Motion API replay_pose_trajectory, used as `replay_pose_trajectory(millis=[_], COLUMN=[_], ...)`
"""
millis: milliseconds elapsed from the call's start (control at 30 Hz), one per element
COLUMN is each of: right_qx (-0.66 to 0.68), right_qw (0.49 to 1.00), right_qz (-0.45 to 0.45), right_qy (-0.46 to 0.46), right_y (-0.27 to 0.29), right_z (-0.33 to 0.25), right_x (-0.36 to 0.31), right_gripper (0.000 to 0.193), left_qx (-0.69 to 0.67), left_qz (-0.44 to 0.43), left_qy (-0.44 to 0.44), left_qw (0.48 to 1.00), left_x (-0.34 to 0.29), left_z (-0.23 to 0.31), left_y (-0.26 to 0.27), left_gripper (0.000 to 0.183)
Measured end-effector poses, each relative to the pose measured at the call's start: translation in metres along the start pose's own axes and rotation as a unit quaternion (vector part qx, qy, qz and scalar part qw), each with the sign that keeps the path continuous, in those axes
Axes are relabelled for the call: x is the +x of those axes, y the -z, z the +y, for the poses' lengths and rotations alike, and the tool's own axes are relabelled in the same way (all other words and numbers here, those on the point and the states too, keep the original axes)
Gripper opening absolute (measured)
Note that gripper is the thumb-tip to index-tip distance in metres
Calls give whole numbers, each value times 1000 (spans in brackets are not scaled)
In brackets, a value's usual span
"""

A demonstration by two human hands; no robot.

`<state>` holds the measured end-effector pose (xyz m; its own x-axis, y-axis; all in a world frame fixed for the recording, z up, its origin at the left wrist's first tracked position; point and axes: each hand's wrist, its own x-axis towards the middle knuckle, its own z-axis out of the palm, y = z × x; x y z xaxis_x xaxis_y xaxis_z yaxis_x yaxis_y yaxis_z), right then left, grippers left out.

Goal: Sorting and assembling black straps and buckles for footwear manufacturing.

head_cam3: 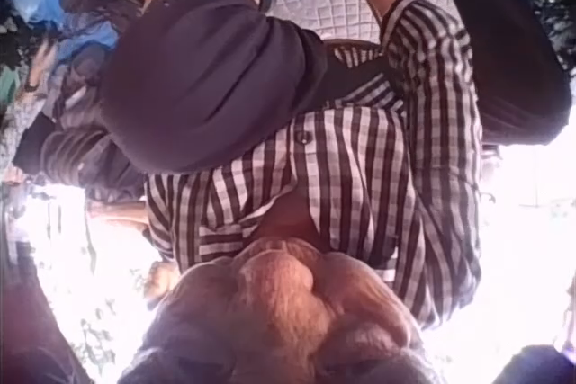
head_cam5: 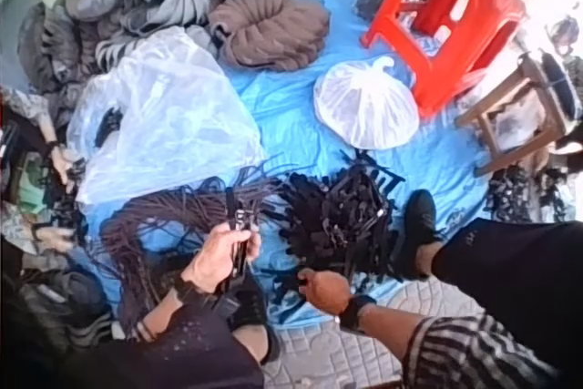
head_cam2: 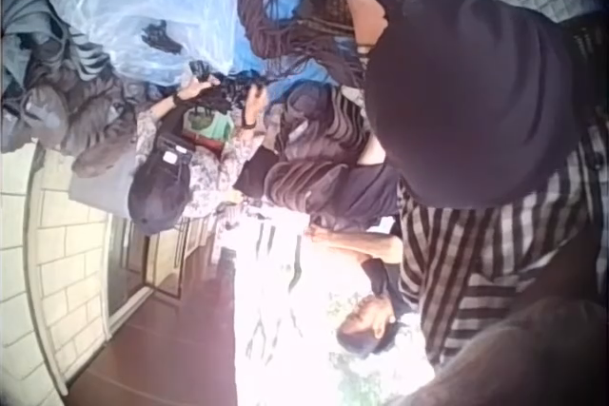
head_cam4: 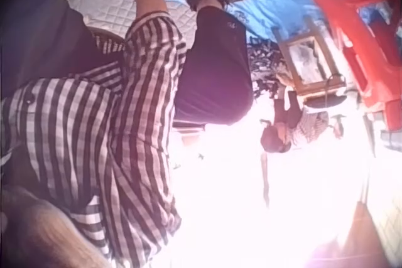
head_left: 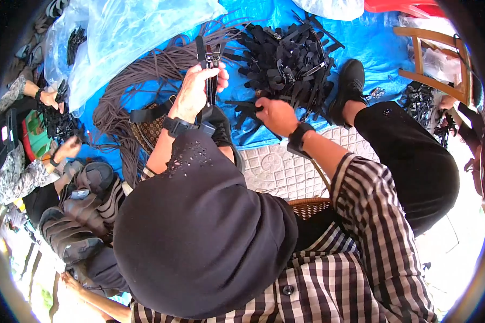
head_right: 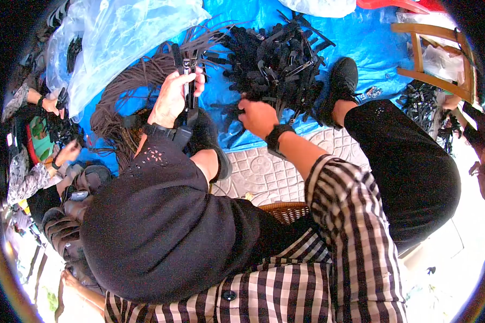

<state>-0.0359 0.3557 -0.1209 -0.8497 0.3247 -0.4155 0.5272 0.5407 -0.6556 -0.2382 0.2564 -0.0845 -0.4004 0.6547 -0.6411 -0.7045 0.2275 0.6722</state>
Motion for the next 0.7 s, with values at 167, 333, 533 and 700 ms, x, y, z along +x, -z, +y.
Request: replay_pose_trajectory(millis=[167, 333, 533, 700], right_qx=[-193, -258, -269, -235], right_qw=[981, 963, 956, 965], right_qz=[-2, -53, -79, -36], right_qy=[-2, 53, 89, 107], right_y=[-31, -33, -31, -28], right_z=[7, 18, 17, 13], right_x=[-6, 20, 28, 26], right_gripper=[32, 15, 12, 8], left_qx=[31, 79, 172, 382], left_qz=[-19, 19, 40, 11], left_qy=[31, 94, 84, 34], left_qw=[999, 992, 981, 924], left_x=[-5, -5, 7, 8], left_z=[-8, -27, -48, -73], left_y=[10, 9, 2, 7], left_gripper=[20, 14, 12, 16])
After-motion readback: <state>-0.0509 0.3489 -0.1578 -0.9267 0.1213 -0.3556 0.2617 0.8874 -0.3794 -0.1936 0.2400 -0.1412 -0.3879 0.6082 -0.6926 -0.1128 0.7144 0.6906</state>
